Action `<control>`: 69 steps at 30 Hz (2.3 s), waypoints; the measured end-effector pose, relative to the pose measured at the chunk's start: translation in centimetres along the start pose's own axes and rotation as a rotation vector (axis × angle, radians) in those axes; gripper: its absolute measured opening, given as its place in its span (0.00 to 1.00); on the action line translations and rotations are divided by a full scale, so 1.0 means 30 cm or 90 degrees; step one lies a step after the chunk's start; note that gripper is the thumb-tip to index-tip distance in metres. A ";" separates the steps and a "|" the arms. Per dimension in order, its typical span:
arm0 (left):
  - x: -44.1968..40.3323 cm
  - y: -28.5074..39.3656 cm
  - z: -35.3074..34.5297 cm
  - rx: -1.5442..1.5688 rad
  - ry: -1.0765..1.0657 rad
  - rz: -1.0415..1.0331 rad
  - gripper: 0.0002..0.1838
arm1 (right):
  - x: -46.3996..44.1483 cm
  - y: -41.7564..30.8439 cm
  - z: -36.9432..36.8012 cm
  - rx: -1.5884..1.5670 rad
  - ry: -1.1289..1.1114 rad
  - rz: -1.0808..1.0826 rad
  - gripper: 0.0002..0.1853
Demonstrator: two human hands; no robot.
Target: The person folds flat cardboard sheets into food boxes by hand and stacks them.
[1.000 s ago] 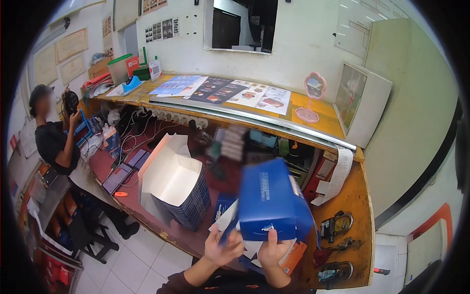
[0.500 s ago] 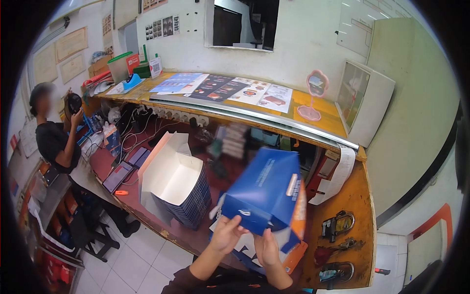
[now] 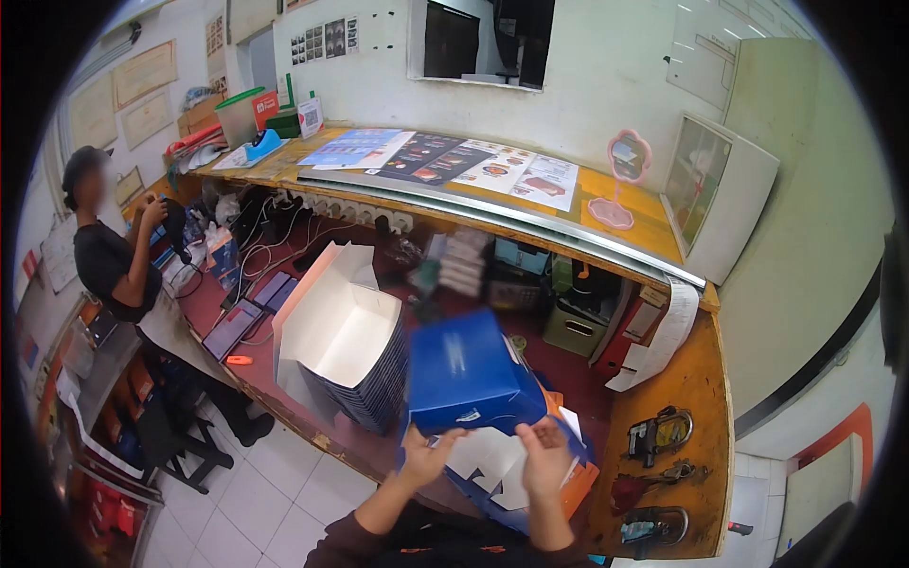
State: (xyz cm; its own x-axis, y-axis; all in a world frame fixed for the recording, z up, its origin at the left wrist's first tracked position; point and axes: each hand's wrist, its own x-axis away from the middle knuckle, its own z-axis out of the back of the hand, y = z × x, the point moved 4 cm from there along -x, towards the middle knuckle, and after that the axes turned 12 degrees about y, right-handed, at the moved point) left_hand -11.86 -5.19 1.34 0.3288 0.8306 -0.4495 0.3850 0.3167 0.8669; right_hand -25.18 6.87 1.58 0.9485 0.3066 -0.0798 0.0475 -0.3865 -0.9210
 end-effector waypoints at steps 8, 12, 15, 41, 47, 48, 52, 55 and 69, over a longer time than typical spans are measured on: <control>0.015 0.016 -0.073 0.086 -0.037 0.137 0.12 | 0.102 0.024 -0.140 -0.486 -0.132 -0.432 0.11; -0.007 0.038 -0.057 0.840 0.060 0.580 0.13 | 0.080 -0.052 -0.136 -0.307 0.038 -0.192 0.16; 0.025 0.000 -0.044 0.313 0.089 0.441 0.11 | 0.084 -0.067 -0.118 -0.245 0.043 -0.060 0.18; -0.075 0.070 0.225 0.211 0.100 0.271 0.19 | 0.102 -0.122 -0.539 0.712 -0.689 0.776 0.12; -0.162 0.085 0.463 -0.734 0.123 -0.122 0.12 | 0.102 -0.129 -0.863 0.481 -1.027 0.608 0.15; -0.171 0.094 0.466 -0.772 0.097 -0.205 0.10 | 0.102 -0.098 -0.894 0.488 -1.019 0.593 0.16; -0.203 0.142 0.452 -0.726 0.047 -0.368 0.07 | 0.066 0.000 -0.965 0.581 -1.022 0.565 0.18; -0.220 0.133 0.476 -0.706 -0.022 -0.427 0.08 | 0.073 0.027 -0.957 0.656 -1.008 0.564 0.16; -0.219 0.055 0.510 -0.804 -0.032 -0.383 0.14 | 0.189 0.144 -1.051 0.677 -0.891 0.655 0.07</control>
State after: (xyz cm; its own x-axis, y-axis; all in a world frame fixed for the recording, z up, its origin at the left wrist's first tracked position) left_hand -0.20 -17.13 2.41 0.4330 0.4134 -0.8010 -0.5424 0.8293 0.1348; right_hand -9.73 -20.48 9.17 -0.3664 0.8765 -0.3121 -0.8989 -0.4201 -0.1245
